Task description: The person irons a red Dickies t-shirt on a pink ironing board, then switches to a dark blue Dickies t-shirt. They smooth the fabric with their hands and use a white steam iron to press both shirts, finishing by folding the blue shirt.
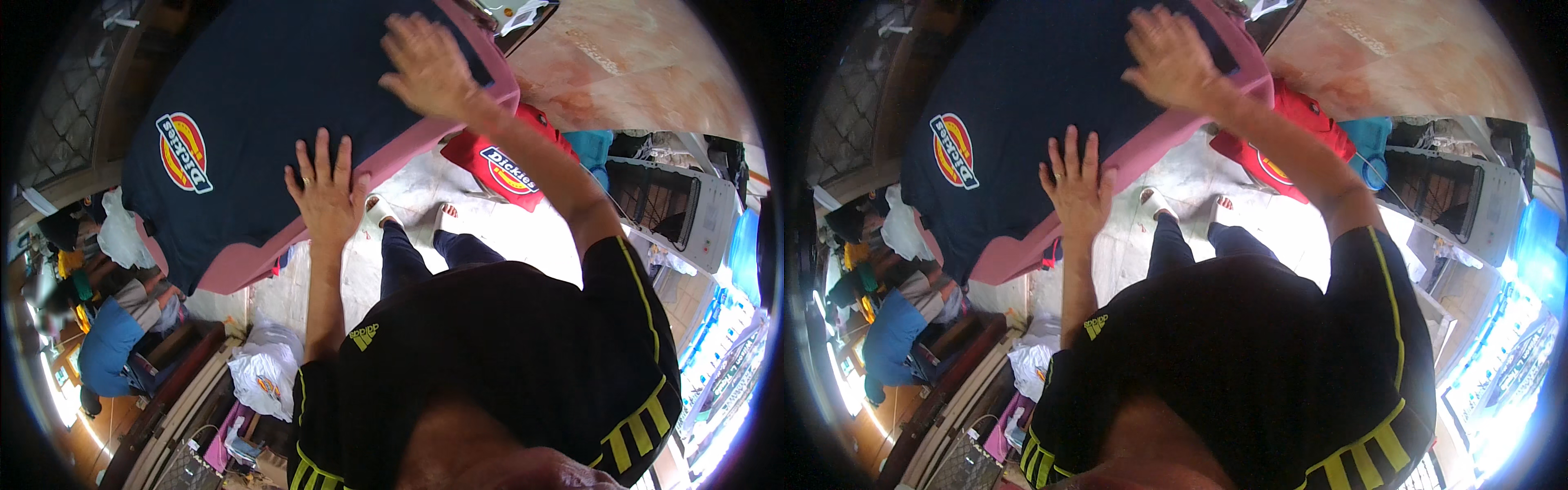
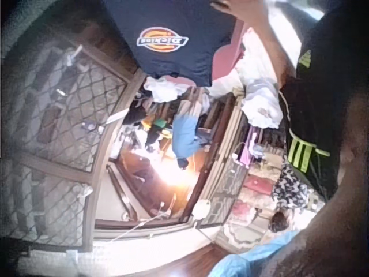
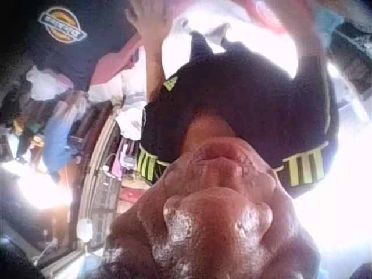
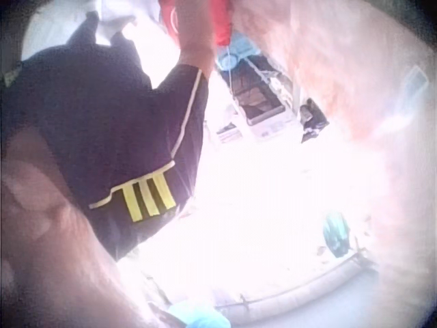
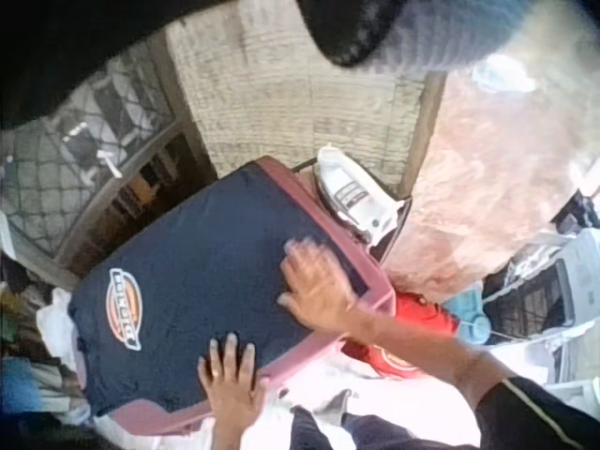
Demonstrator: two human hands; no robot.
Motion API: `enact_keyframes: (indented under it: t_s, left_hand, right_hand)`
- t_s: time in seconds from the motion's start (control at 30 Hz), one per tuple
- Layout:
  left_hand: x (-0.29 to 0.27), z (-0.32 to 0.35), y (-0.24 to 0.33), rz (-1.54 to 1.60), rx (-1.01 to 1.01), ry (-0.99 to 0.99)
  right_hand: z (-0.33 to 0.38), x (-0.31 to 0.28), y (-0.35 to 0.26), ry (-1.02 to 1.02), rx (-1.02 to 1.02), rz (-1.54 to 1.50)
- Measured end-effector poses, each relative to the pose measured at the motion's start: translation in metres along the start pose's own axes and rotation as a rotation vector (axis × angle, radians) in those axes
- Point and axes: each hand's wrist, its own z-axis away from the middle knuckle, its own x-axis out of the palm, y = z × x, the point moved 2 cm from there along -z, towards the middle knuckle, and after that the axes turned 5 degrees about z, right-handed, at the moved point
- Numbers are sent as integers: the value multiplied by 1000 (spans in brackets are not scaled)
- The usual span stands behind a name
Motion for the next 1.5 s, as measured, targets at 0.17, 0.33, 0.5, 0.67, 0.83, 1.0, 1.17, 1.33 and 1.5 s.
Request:
enact_keyframes:
  t_s: [0.17,0.33,0.5,0.67,0.83,1.0,1.17,1.33,1.5]
  left_hand:
    - [-8,14,23,85,45,-34]
    - [-26,-13,-14,463,-42,13]
    - [-17,-111,-47,73,66,101]
    - [25,-227,-106,-46,128,53]
    - [22,-312,-185,-68,-77,-5]
    - [9,-353,-226,43,-265,-150]
    - [6,-368,-225,53,-357,-200]
    - [23,-324,-242,-76,-241,193]
    - [28,-301,-166,-94,-89,421]
  right_hand:
    - [44,-11,-31,-210,-335,-456]
    - [47,-26,14,-353,-126,-762]
    - [-15,7,2,-98,-106,-553]
    - [-96,56,-23,-123,-294,-246]
    - [-216,104,28,-77,-224,-137]
    - [-280,145,72,18,214,118]
    - [-287,129,23,12,-56,-21]
    - [-307,31,27,-526,187,-369]
    - [-249,128,32,79,88,-9]
